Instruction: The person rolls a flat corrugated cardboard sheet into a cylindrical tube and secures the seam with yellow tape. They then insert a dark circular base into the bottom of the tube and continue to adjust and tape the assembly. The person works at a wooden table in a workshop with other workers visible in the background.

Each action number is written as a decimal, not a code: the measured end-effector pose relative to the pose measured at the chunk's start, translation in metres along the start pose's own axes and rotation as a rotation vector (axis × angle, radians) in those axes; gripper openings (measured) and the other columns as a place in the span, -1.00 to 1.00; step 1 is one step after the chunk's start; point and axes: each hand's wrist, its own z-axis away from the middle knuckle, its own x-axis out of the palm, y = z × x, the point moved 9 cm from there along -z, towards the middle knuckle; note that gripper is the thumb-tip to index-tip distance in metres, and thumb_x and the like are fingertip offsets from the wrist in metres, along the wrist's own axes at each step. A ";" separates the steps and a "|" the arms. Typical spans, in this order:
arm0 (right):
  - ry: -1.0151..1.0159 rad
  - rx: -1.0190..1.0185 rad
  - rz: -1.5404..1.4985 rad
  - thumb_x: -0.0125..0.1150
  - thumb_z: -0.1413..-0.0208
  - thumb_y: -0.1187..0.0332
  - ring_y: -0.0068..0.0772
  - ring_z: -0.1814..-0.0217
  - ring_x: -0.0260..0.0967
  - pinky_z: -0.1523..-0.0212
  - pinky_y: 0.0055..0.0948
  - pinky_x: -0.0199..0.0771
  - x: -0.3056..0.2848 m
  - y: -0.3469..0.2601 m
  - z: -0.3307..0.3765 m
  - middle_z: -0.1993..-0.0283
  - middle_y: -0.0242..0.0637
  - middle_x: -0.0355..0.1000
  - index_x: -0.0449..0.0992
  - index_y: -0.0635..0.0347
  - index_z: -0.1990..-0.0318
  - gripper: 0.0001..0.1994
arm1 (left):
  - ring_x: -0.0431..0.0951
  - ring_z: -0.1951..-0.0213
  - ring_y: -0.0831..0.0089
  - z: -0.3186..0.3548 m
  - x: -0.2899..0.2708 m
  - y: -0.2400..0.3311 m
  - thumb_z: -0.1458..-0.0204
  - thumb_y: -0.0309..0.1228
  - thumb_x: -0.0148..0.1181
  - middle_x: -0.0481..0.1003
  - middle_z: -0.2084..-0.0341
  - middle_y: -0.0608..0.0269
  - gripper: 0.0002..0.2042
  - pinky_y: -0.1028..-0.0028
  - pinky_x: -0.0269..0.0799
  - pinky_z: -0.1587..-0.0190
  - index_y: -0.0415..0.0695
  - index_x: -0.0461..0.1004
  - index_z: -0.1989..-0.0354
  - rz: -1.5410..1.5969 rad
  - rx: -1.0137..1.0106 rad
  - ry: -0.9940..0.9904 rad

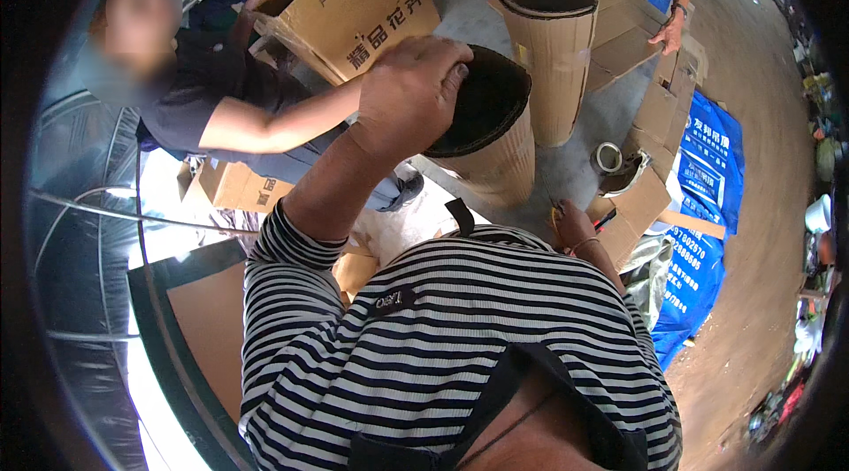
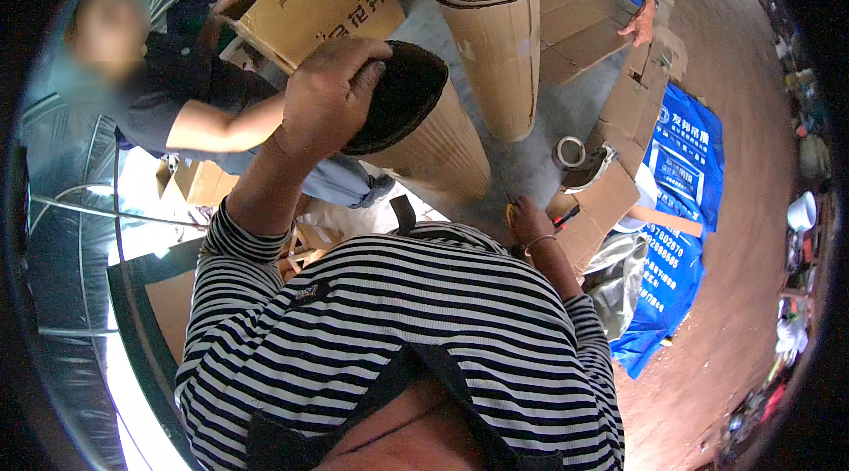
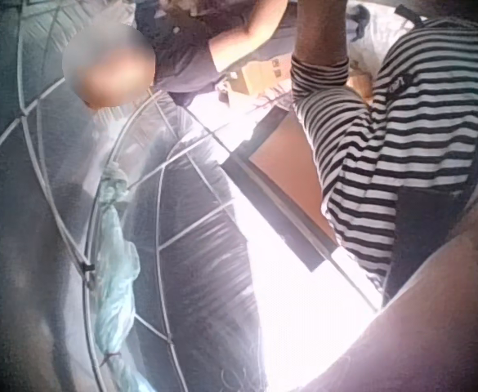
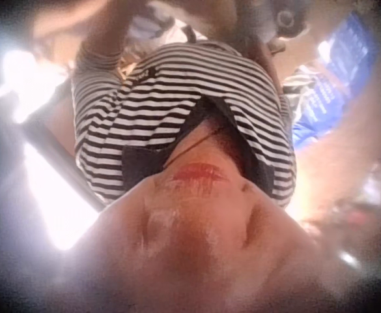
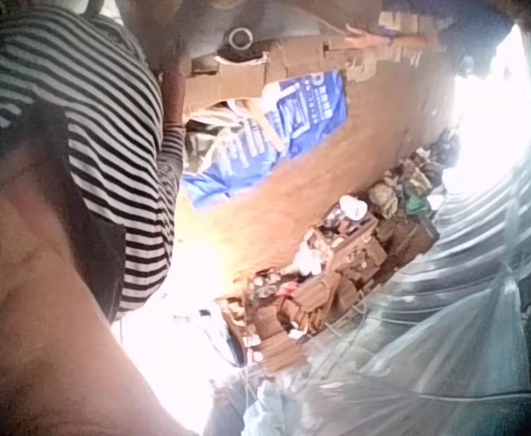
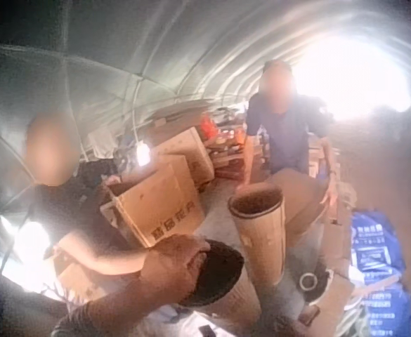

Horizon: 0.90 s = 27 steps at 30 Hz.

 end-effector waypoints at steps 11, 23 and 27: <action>0.014 -0.081 0.435 0.16 -0.13 0.07 0.04 0.11 0.57 0.12 -0.01 0.54 -0.056 -0.028 -0.031 0.16 -0.07 0.59 0.53 0.00 0.02 -0.66 | 0.53 -0.01 0.21 0.033 0.023 -0.049 -0.17 -0.45 0.14 0.52 0.05 0.07 -0.75 0.36 0.42 -0.11 -0.22 0.53 0.00 0.424 -0.198 -0.294; 0.554 -0.933 0.074 0.35 0.00 0.56 -0.39 0.10 0.54 0.11 -0.44 0.57 -0.306 -0.306 0.105 0.11 -0.32 0.53 0.59 0.13 0.08 -0.71 | 0.55 0.06 0.06 0.036 -0.002 -0.006 -0.07 -0.32 0.24 0.56 0.13 0.00 -0.69 0.20 0.44 -0.05 -0.21 0.53 0.06 0.188 -0.085 -0.075; 0.550 -0.968 0.595 0.36 0.07 0.41 -0.22 0.11 0.53 0.15 -0.32 0.58 -0.284 -0.346 0.101 0.13 -0.33 0.49 0.56 -0.04 0.00 -0.61 | 0.50 -0.06 0.03 0.036 0.002 -0.001 -0.11 -0.30 0.22 0.50 0.00 -0.02 -0.61 0.22 0.44 -0.11 -0.14 0.46 -0.10 0.257 -0.058 -0.159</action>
